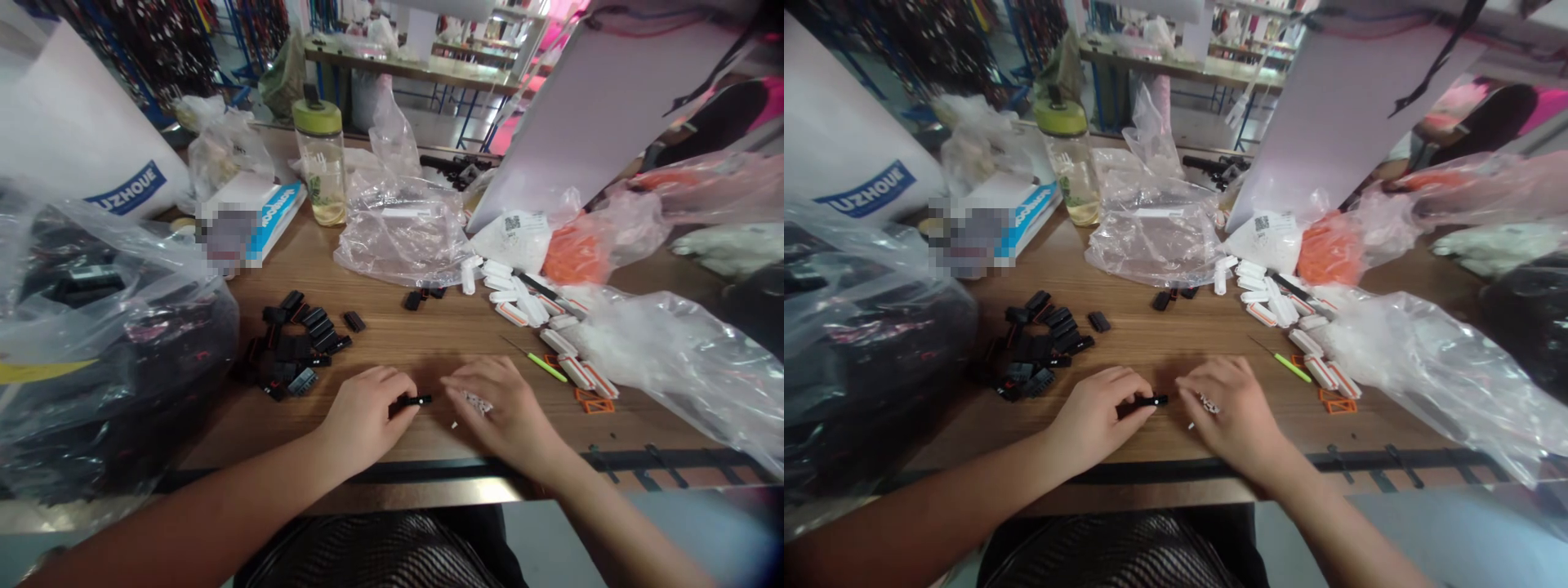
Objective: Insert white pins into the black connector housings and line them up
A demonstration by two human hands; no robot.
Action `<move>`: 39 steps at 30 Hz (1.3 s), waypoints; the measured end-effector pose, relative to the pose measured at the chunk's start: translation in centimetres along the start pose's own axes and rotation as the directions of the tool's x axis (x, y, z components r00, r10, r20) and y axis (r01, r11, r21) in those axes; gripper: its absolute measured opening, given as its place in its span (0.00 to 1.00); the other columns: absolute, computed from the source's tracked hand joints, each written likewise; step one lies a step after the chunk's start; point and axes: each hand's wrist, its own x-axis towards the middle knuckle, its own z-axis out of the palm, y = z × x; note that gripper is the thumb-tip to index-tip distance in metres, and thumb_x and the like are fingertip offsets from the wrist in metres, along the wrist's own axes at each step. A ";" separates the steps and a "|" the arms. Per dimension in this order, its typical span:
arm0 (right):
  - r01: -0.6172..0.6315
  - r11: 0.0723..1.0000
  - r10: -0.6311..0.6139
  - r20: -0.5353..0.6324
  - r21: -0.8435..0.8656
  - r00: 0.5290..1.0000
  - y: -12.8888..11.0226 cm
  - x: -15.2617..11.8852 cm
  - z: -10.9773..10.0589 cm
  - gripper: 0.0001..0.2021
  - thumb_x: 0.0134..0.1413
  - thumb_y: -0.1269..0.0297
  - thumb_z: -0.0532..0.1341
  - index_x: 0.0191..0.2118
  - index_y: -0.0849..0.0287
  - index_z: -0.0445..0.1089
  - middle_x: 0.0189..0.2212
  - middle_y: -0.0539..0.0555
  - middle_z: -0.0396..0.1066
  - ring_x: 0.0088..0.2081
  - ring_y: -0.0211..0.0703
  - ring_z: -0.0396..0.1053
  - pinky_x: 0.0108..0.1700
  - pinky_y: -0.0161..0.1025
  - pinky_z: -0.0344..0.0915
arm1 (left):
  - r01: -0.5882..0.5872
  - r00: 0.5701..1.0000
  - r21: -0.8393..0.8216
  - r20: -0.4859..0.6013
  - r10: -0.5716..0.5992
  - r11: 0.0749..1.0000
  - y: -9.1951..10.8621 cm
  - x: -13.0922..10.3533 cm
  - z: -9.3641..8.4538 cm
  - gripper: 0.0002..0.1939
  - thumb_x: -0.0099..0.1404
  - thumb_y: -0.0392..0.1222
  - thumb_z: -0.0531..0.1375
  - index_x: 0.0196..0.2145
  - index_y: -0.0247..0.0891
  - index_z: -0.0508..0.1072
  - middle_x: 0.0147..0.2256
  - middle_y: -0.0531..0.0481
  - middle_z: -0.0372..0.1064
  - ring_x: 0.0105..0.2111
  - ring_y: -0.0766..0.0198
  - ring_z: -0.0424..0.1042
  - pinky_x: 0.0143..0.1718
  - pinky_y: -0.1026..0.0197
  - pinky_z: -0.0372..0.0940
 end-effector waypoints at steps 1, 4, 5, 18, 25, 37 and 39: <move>-0.091 0.996 0.091 -0.023 -0.005 0.996 1.1 0.0 -0.5 0.08 0.62 0.65 0.60 0.39 0.55 0.78 0.36 0.54 0.78 0.39 0.44 0.73 0.44 0.44 0.63 | 0.000 1.000 0.000 -0.001 0.000 1.000 0.0 0.0 0.0 0.04 0.62 0.35 0.64 0.34 0.40 0.72 0.33 0.53 0.71 0.34 0.60 0.70 0.36 0.58 0.64; -0.291 0.956 0.293 0.076 -0.042 0.953 4.0 -0.2 -1.7 0.11 0.62 0.62 0.59 0.34 0.56 0.78 0.32 0.52 0.78 0.35 0.45 0.74 0.40 0.42 0.65 | 0.000 1.000 -0.004 -0.002 0.000 1.000 -0.1 0.1 0.0 0.05 0.61 0.34 0.65 0.34 0.40 0.72 0.33 0.53 0.72 0.34 0.61 0.70 0.36 0.58 0.64; -0.312 0.950 0.313 0.130 -0.034 0.941 4.5 -0.2 -1.9 0.11 0.62 0.61 0.59 0.34 0.56 0.79 0.32 0.52 0.78 0.34 0.44 0.74 0.39 0.41 0.65 | 0.001 1.000 -0.007 -0.001 -0.001 1.000 -0.1 0.1 0.0 0.05 0.61 0.34 0.65 0.34 0.40 0.72 0.33 0.53 0.72 0.34 0.61 0.70 0.35 0.58 0.64; -0.146 0.962 0.214 0.305 -0.230 0.928 3.7 1.2 -2.2 0.10 0.60 0.68 0.58 0.33 0.55 0.78 0.34 0.53 0.76 0.39 0.46 0.70 0.45 0.44 0.57 | 0.010 1.000 -0.005 0.003 -0.010 1.000 0.0 0.1 0.0 0.05 0.61 0.34 0.65 0.34 0.40 0.71 0.33 0.53 0.72 0.34 0.61 0.70 0.35 0.59 0.63; -0.245 0.959 0.279 0.304 -0.144 0.911 4.1 1.1 -2.3 0.11 0.59 0.63 0.59 0.30 0.54 0.77 0.29 0.51 0.76 0.34 0.43 0.71 0.41 0.41 0.60 | -0.002 1.000 -0.006 0.009 0.002 1.000 -0.2 0.1 0.0 0.04 0.61 0.34 0.64 0.34 0.40 0.72 0.34 0.53 0.72 0.35 0.61 0.70 0.36 0.58 0.64; -0.213 0.952 0.262 0.228 -0.218 0.938 2.3 1.6 -1.8 0.12 0.59 0.65 0.59 0.26 0.55 0.75 0.27 0.51 0.74 0.33 0.43 0.69 0.40 0.42 0.55 | -0.002 1.000 0.002 0.018 0.002 1.000 0.0 0.2 -0.2 0.04 0.61 0.34 0.64 0.34 0.39 0.72 0.34 0.52 0.72 0.34 0.60 0.70 0.37 0.57 0.65; -0.215 0.955 0.264 0.252 -0.206 0.931 2.4 1.6 -1.8 0.12 0.60 0.65 0.59 0.26 0.56 0.75 0.27 0.51 0.74 0.32 0.43 0.69 0.39 0.42 0.55 | -0.005 1.000 -0.003 0.025 0.005 1.000 0.0 0.1 -0.2 0.04 0.62 0.34 0.63 0.34 0.39 0.72 0.34 0.52 0.72 0.35 0.60 0.70 0.37 0.57 0.65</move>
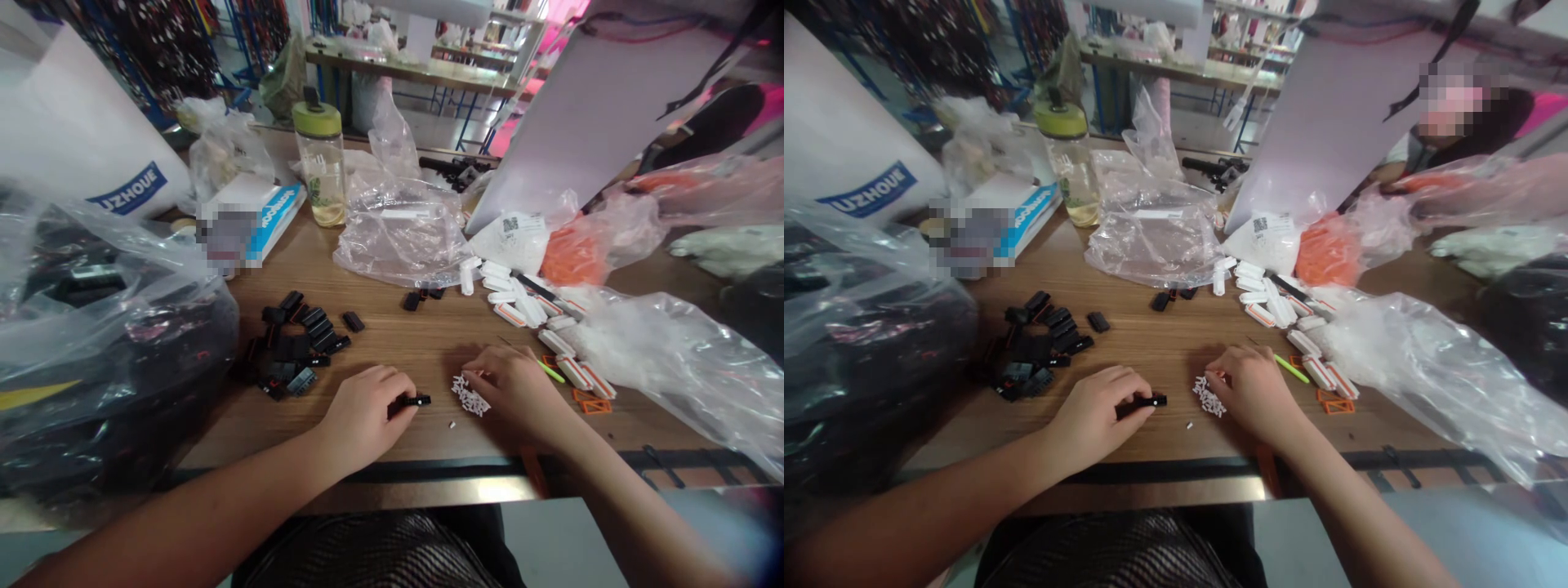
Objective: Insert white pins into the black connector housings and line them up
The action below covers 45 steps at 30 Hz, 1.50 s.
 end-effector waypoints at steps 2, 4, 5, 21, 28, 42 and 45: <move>-0.008 1.000 0.008 0.014 0.014 1.000 0.1 0.0 0.1 0.11 0.59 0.66 0.59 0.27 0.56 0.76 0.28 0.51 0.75 0.33 0.43 0.70 0.39 0.42 0.55 | 0.000 1.000 -0.004 0.006 0.000 1.000 0.0 0.0 0.0 0.04 0.62 0.34 0.63 0.34 0.39 0.72 0.34 0.52 0.72 0.35 0.60 0.70 0.37 0.57 0.65; -0.017 1.000 0.017 0.010 0.017 1.000 0.4 0.1 0.3 0.10 0.59 0.66 0.60 0.29 0.55 0.77 0.29 0.51 0.76 0.34 0.44 0.70 0.41 0.43 0.55 | 0.003 1.000 -0.003 0.008 -0.003 1.000 0.0 0.0 -0.1 0.04 0.62 0.34 0.64 0.34 0.39 0.72 0.34 0.52 0.72 0.35 0.60 0.70 0.37 0.57 0.65; -0.022 1.000 0.022 0.003 0.014 1.000 0.5 0.1 0.4 0.10 0.59 0.67 0.60 0.28 0.55 0.77 0.29 0.51 0.76 0.34 0.44 0.70 0.41 0.43 0.55 | 0.004 1.000 -0.002 0.008 -0.004 1.000 0.0 0.0 -0.1 0.04 0.62 0.34 0.64 0.34 0.39 0.72 0.34 0.52 0.72 0.35 0.60 0.70 0.37 0.57 0.65; 0.247 0.913 -0.238 -0.065 0.324 0.969 -5.6 0.1 1.4 0.06 0.60 0.69 0.60 0.31 0.58 0.71 0.27 0.49 0.70 0.31 0.38 0.66 0.42 0.41 0.56 | 0.011 0.999 0.025 0.032 -0.012 1.000 -0.1 0.0 0.1 0.03 0.63 0.35 0.62 0.32 0.40 0.71 0.33 0.52 0.71 0.37 0.59 0.70 0.39 0.57 0.64; 0.336 0.939 -0.330 -0.072 0.077 0.941 -6.3 -0.3 1.4 0.10 0.62 0.70 0.58 0.28 0.59 0.71 0.28 0.51 0.70 0.34 0.42 0.65 0.42 0.43 0.53 | 0.027 0.998 0.048 0.050 -0.030 0.998 0.0 0.0 0.0 0.03 0.63 0.35 0.62 0.34 0.40 0.71 0.34 0.51 0.71 0.38 0.58 0.70 0.39 0.56 0.65; 0.375 0.926 -0.378 -0.128 -0.047 0.917 -6.7 -1.7 1.8 0.08 0.62 0.70 0.58 0.35 0.59 0.75 0.28 0.53 0.73 0.34 0.45 0.66 0.44 0.48 0.56 | 0.037 0.999 0.004 0.030 -0.037 0.999 0.1 0.0 0.2 0.05 0.61 0.33 0.63 0.34 0.40 0.71 0.34 0.52 0.72 0.37 0.59 0.70 0.39 0.57 0.65; 0.282 0.946 -0.262 -0.134 0.159 0.956 -4.7 -1.2 1.3 0.07 0.62 0.66 0.59 0.39 0.55 0.76 0.29 0.51 0.75 0.34 0.42 0.69 0.43 0.45 0.58 | 0.027 0.999 -0.002 0.023 -0.027 1.000 0.1 -0.1 0.1 0.04 0.63 0.35 0.63 0.34 0.40 0.71 0.34 0.52 0.71 0.36 0.59 0.70 0.38 0.57 0.64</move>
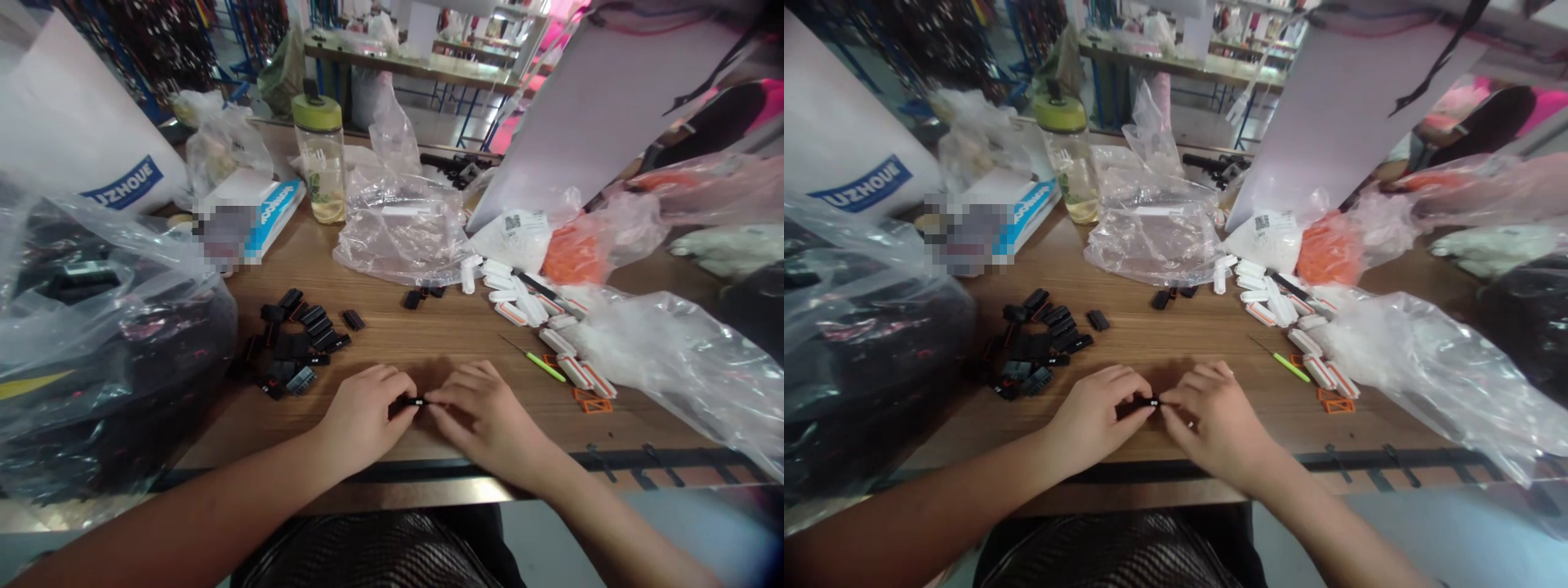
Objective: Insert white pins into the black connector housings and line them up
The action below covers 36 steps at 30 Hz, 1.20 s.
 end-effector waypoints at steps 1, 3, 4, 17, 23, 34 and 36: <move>-0.049 0.999 0.049 -0.033 0.019 0.998 1.1 -0.1 -0.4 0.07 0.62 0.65 0.59 0.39 0.55 0.76 0.30 0.51 0.76 0.35 0.42 0.70 0.43 0.44 0.59 | -0.002 1.000 -0.002 0.000 0.002 1.000 0.0 0.0 0.0 0.04 0.63 0.35 0.63 0.34 0.40 0.71 0.34 0.52 0.71 0.36 0.59 0.70 0.38 0.57 0.64; -0.164 0.986 0.161 -0.101 -0.028 0.982 3.6 -0.5 -1.3 0.09 0.62 0.64 0.59 0.38 0.55 0.77 0.32 0.53 0.77 0.36 0.44 0.72 0.43 0.44 0.60 | -0.007 1.000 -0.004 0.004 0.007 1.000 0.0 0.0 -0.1 0.04 0.63 0.34 0.63 0.34 0.40 0.71 0.34 0.52 0.71 0.36 0.60 0.70 0.38 0.57 0.63; -0.216 0.974 0.209 -0.102 -0.065 0.973 4.9 -0.8 -1.7 0.09 0.61 0.65 0.59 0.37 0.56 0.77 0.32 0.53 0.78 0.37 0.45 0.73 0.43 0.44 0.62 | -0.009 1.000 -0.003 0.007 0.009 1.000 0.0 0.0 -0.1 0.04 0.63 0.34 0.63 0.34 0.40 0.71 0.34 0.52 0.71 0.36 0.60 0.69 0.38 0.57 0.63; -0.118 0.982 0.116 -0.020 -0.148 0.993 7.3 9.0 -0.5 0.17 0.58 0.73 0.56 0.51 0.59 0.75 0.46 0.57 0.74 0.42 0.45 0.74 0.46 0.41 0.68 | -0.105 0.992 0.015 0.073 0.104 0.994 0.6 -0.2 -0.6 0.05 0.58 0.33 0.62 0.32 0.39 0.69 0.29 0.53 0.68 0.32 0.61 0.66 0.34 0.58 0.59; 0.078 0.945 -0.002 0.233 -0.317 0.972 6.7 12.5 0.2 0.19 0.56 0.77 0.54 0.50 0.61 0.75 0.47 0.59 0.73 0.43 0.47 0.73 0.44 0.40 0.66 | -0.106 0.992 -0.050 0.058 0.109 0.993 0.7 -0.4 -0.9 0.07 0.58 0.38 0.65 0.33 0.38 0.70 0.30 0.53 0.68 0.33 0.60 0.67 0.35 0.58 0.61; -0.448 0.776 0.374 0.247 0.444 0.894 3.1 7.8 0.2 0.09 0.53 0.59 0.63 0.33 0.59 0.76 0.22 0.50 0.71 0.24 0.36 0.66 0.28 0.35 0.63 | -0.038 0.971 -0.096 -0.240 0.014 0.995 -1.6 1.2 -1.1 0.12 0.65 0.34 0.62 0.45 0.41 0.69 0.43 0.51 0.66 0.33 0.67 0.68 0.34 0.62 0.68; -0.574 0.580 0.433 0.378 0.578 0.818 2.5 7.5 0.4 0.10 0.52 0.57 0.62 0.30 0.59 0.73 0.18 0.47 0.68 0.19 0.34 0.63 0.23 0.33 0.61 | -0.039 0.972 -0.058 -0.233 0.025 0.998 -1.7 1.4 -0.9 0.14 0.62 0.33 0.64 0.45 0.41 0.68 0.44 0.50 0.66 0.35 0.65 0.69 0.34 0.62 0.69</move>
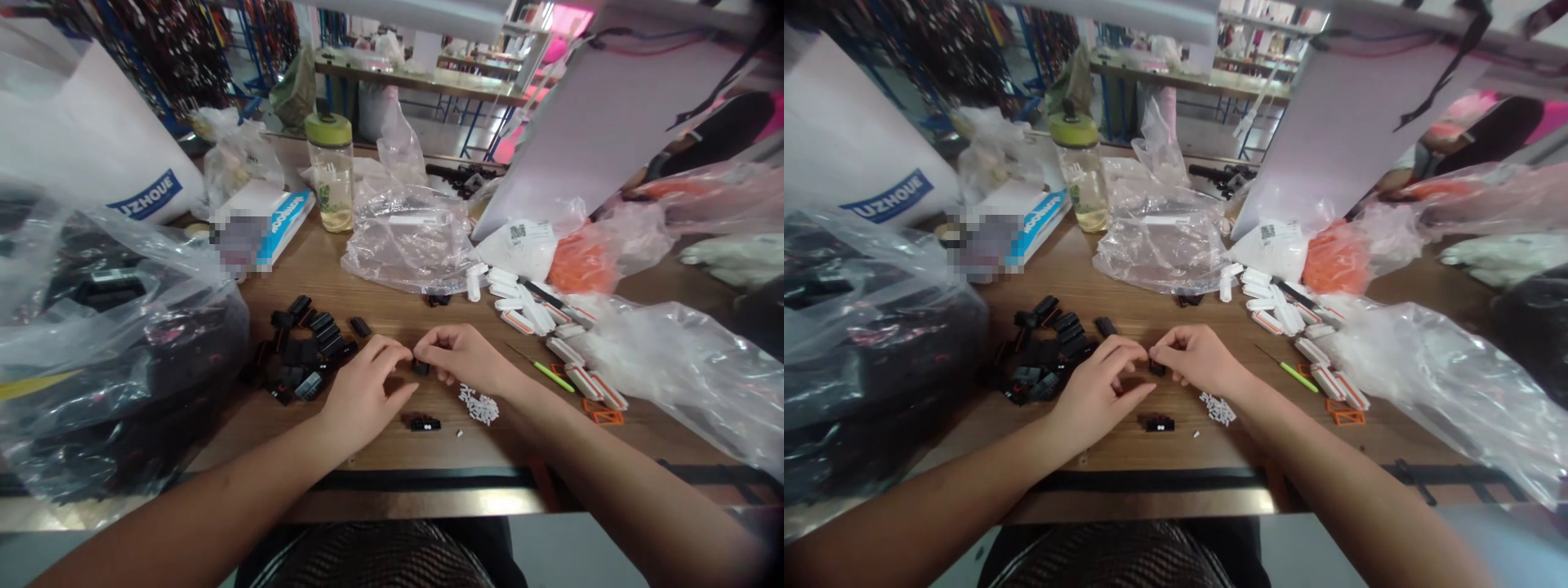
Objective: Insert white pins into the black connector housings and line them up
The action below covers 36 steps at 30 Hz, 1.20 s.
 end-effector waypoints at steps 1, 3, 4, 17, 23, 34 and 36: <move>-0.047 0.996 0.045 0.024 0.073 0.999 0.0 -0.1 0.3 0.10 0.51 0.56 0.62 0.29 0.59 0.72 0.16 0.47 0.67 0.18 0.33 0.62 0.22 0.32 0.60 | -0.006 1.000 0.012 0.003 0.006 1.000 0.0 0.0 0.1 0.14 0.62 0.33 0.65 0.44 0.41 0.68 0.43 0.51 0.66 0.36 0.65 0.69 0.34 0.62 0.70; -0.070 0.987 0.067 0.023 0.148 0.997 0.0 -0.4 0.9 0.11 0.51 0.56 0.62 0.26 0.59 0.70 0.15 0.46 0.66 0.16 0.32 0.61 0.19 0.31 0.57 | -0.027 1.000 0.018 -0.001 0.027 0.999 0.2 -0.2 0.2 0.12 0.63 0.34 0.64 0.43 0.41 0.67 0.41 0.51 0.66 0.37 0.64 0.70 0.34 0.62 0.71; -0.056 0.985 0.056 0.005 0.161 0.998 0.1 -0.5 1.2 0.12 0.51 0.56 0.62 0.25 0.59 0.69 0.15 0.46 0.66 0.16 0.31 0.60 0.19 0.31 0.55 | -0.042 0.999 0.017 -0.009 0.042 0.999 0.3 -0.3 0.2 0.12 0.63 0.34 0.65 0.42 0.41 0.67 0.41 0.52 0.66 0.38 0.63 0.71 0.34 0.61 0.72; 0.025 0.992 -0.001 -0.200 0.120 0.980 0.6 -2.8 3.5 0.19 0.57 0.51 0.58 0.21 0.58 0.65 0.10 0.44 0.59 0.15 0.32 0.54 0.19 0.32 0.50 | -0.216 0.974 0.115 -0.044 0.223 0.970 1.6 -1.0 -0.1 0.09 0.66 0.33 0.59 0.44 0.39 0.68 0.41 0.47 0.70 0.40 0.59 0.73 0.39 0.56 0.73; 0.188 0.969 -0.232 -0.321 -0.161 0.918 1.0 -4.0 -0.4 0.16 0.60 0.53 0.58 0.33 0.59 0.76 0.28 0.51 0.76 0.28 0.39 0.69 0.32 0.35 0.63 | -0.052 0.998 0.028 0.025 0.051 0.998 0.2 -0.5 -0.3 0.07 0.67 0.35 0.59 0.43 0.41 0.70 0.37 0.52 0.71 0.32 0.65 0.72 0.34 0.61 0.70; 0.074 0.618 -0.270 -0.123 -0.783 0.955 6.0 -7.3 -6.5 0.10 0.59 0.66 0.57 0.30 0.56 0.76 0.28 0.52 0.75 0.30 0.42 0.70 0.35 0.39 0.60 | -0.022 0.988 0.302 0.152 -0.025 0.953 0.7 -0.4 -0.6 0.04 0.65 0.38 0.60 0.39 0.40 0.74 0.38 0.49 0.73 0.39 0.57 0.73 0.41 0.54 0.69; 0.136 0.519 -0.336 -0.055 -0.844 0.940 6.2 -7.2 -6.4 0.12 0.60 0.68 0.56 0.31 0.57 0.76 0.29 0.53 0.74 0.32 0.44 0.69 0.38 0.41 0.60 | -0.022 0.984 0.293 0.173 -0.031 0.956 0.5 -0.5 -0.6 0.06 0.66 0.38 0.60 0.40 0.41 0.75 0.39 0.49 0.73 0.37 0.58 0.74 0.38 0.55 0.69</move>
